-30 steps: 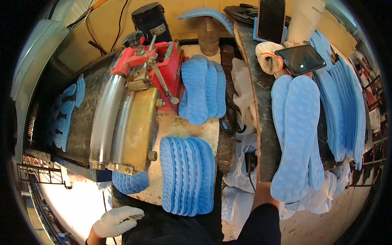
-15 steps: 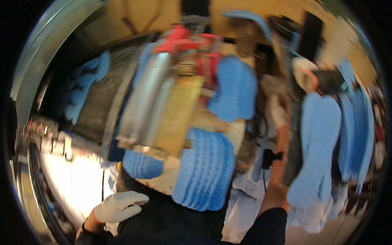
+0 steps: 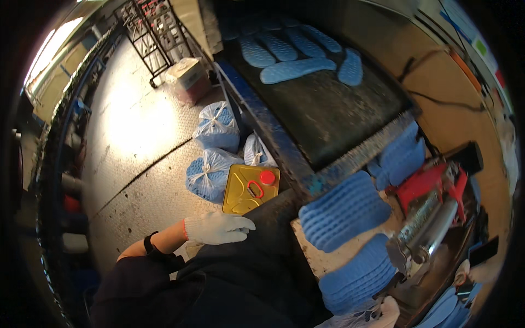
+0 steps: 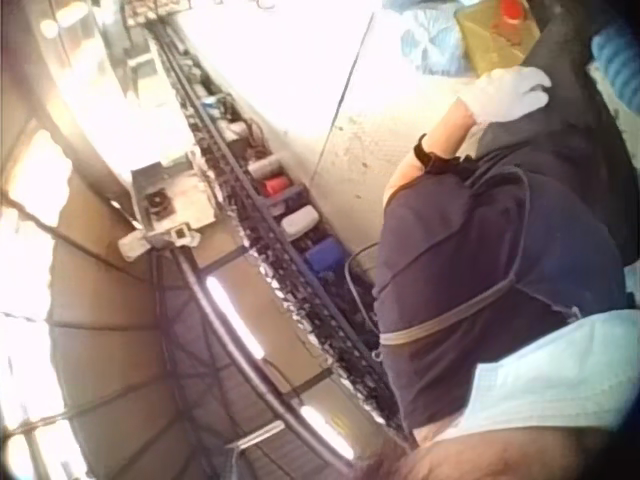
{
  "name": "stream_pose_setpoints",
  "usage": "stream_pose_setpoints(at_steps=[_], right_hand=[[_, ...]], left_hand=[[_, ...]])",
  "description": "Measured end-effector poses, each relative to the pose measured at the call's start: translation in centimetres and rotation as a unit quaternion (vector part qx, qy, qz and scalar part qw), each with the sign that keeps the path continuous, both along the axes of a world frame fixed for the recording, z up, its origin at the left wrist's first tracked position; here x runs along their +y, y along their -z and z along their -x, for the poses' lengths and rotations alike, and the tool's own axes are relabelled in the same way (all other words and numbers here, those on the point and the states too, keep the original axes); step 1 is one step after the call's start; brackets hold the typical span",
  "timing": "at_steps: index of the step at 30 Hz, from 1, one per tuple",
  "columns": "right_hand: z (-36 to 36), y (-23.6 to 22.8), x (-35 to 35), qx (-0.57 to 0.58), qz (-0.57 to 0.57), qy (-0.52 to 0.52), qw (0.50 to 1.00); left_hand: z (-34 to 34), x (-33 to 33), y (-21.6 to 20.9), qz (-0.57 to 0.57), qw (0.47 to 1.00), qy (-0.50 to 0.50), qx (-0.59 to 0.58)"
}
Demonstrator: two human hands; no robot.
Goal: Applying adhesive to shoe soles using a roller machine and placing them on a conveyor belt.
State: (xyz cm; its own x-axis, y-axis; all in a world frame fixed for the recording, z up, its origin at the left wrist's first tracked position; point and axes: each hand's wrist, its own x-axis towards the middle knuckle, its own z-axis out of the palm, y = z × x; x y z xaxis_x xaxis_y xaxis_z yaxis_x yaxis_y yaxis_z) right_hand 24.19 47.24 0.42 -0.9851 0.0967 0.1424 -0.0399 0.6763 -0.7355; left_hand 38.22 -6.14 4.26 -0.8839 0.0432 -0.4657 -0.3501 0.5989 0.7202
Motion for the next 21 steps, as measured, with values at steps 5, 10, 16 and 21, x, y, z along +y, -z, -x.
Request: stream_pose_setpoints(at_steps=[5, 10, 16, 21], right_hand=[[1.0, -6.1, -19.5, 0.052, -0.033, -0.206, 0.977], [6.2, -8.8, -35.6, 0.055, 0.012, -0.396, 0.917], [9.4, -7.6, -47.3, 0.185, -0.223, -0.545, 0.787], [8.1, -4.3, -49.1, 0.151, -0.345, -0.506, 0.776]], left_hand=[[-2.7, -6.9, 6.2, -0.043, 0.989, -0.136, 0.047], [-4.8, -12.6, 12.7, -0.104, 0.942, -0.313, 0.052], [0.3, -15.9, 19.7, -0.152, 0.921, -0.349, 0.087], [12.5, -17.8, 27.0, 0.0, 0.916, -0.343, 0.208]])
